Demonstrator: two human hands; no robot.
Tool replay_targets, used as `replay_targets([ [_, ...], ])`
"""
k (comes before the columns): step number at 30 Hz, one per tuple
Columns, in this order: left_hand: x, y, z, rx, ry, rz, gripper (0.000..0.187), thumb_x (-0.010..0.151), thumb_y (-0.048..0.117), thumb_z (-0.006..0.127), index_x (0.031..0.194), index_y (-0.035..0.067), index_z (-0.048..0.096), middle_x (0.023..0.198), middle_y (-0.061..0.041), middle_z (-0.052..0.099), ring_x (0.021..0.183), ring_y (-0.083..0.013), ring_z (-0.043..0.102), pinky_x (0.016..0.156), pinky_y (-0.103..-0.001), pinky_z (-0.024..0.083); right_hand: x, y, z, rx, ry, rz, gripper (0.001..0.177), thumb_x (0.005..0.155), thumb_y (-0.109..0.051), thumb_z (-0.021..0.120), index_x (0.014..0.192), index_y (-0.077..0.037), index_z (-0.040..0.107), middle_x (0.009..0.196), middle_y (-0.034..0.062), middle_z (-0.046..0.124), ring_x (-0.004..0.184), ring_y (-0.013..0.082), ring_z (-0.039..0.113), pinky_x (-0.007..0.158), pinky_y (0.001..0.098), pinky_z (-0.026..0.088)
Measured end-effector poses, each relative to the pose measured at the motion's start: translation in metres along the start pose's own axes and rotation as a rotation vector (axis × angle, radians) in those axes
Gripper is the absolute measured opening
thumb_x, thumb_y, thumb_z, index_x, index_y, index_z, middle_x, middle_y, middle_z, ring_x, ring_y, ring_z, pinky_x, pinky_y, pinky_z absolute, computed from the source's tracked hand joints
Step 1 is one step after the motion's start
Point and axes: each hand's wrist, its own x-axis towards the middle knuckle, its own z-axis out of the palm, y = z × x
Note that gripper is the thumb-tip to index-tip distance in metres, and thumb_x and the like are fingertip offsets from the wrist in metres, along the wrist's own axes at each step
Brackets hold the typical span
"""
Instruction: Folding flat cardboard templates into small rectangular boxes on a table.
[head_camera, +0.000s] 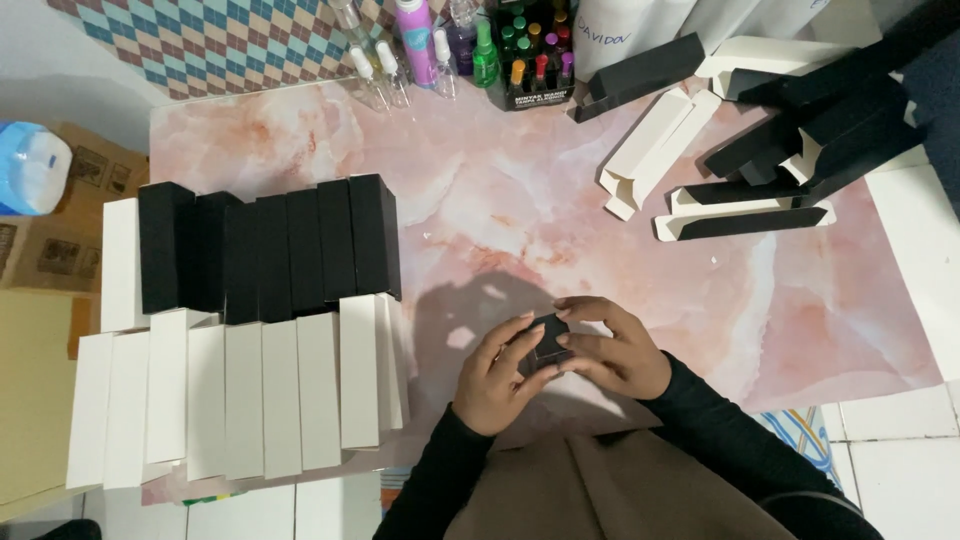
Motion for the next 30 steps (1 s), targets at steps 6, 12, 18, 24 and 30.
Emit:
replay_targets([
  [6, 0.009, 0.004, -0.01, -0.148, -0.222, -0.085, 0.091, 0.099, 0.031, 0.069, 0.165, 0.007, 0.012, 0.165, -0.031, 0.022, 0.109, -0.0439, 0.053, 0.072, -0.044, 0.056, 0.024, 0.014, 0.0, -0.07, 0.098, 0.253, 0.02, 0.087, -0.008, 0.08, 0.104, 0.001, 0.074, 0.108, 0.0211, 0.067, 0.1, 0.0423, 0.071, 0.077, 0.0458, 0.059],
  [12, -0.041, -0.03, 0.009, -0.047, -0.49, -0.229, 0.092, 0.092, 0.032, 0.074, 0.164, 0.01, 0.022, 0.16, -0.036, 0.027, 0.139, -0.057, 0.039, 0.109, -0.063, 0.042, 0.015, 0.093, 0.014, 0.011, 0.161, 0.635, 0.026, 0.088, -0.008, 0.083, 0.104, 0.006, 0.069, 0.104, 0.0258, 0.068, 0.093, 0.0431, 0.071, 0.069, 0.0461, 0.06],
  [18, -0.058, -0.036, 0.02, 0.116, -0.506, -0.315, 0.071, 0.102, 0.038, 0.058, 0.164, 0.02, 0.029, 0.154, -0.025, 0.044, 0.136, -0.0439, 0.05, 0.114, -0.054, 0.041, 0.02, 0.096, 0.026, -0.296, -0.053, 0.671, 0.039, 0.087, -0.03, 0.084, 0.105, 0.001, 0.068, 0.096, 0.0212, 0.07, 0.101, 0.0462, 0.067, 0.082, 0.0543, 0.056],
  [24, -0.054, -0.036, 0.024, 0.188, -0.422, -0.242, 0.073, 0.099, 0.046, 0.062, 0.161, 0.018, 0.038, 0.145, -0.023, 0.054, 0.128, -0.0395, 0.057, 0.111, -0.049, 0.046, 0.026, 0.09, 0.026, -0.402, -0.178, 0.607, 0.074, 0.067, -0.057, 0.092, 0.107, -0.003, 0.061, 0.094, 0.0196, 0.068, 0.106, 0.0456, 0.062, 0.088, 0.0577, 0.051],
  [30, -0.047, -0.036, 0.02, 0.123, -0.266, -0.046, 0.067, 0.101, 0.041, 0.065, 0.147, -0.006, 0.048, 0.142, -0.031, 0.057, 0.13, -0.0441, 0.059, 0.109, -0.056, 0.051, 0.02, 0.12, 0.033, -0.413, -0.192, 0.615, 0.062, 0.081, -0.069, 0.07, 0.084, -0.012, 0.045, 0.08, 0.0028, 0.051, 0.08, 0.0244, 0.047, 0.072, 0.0366, 0.039],
])
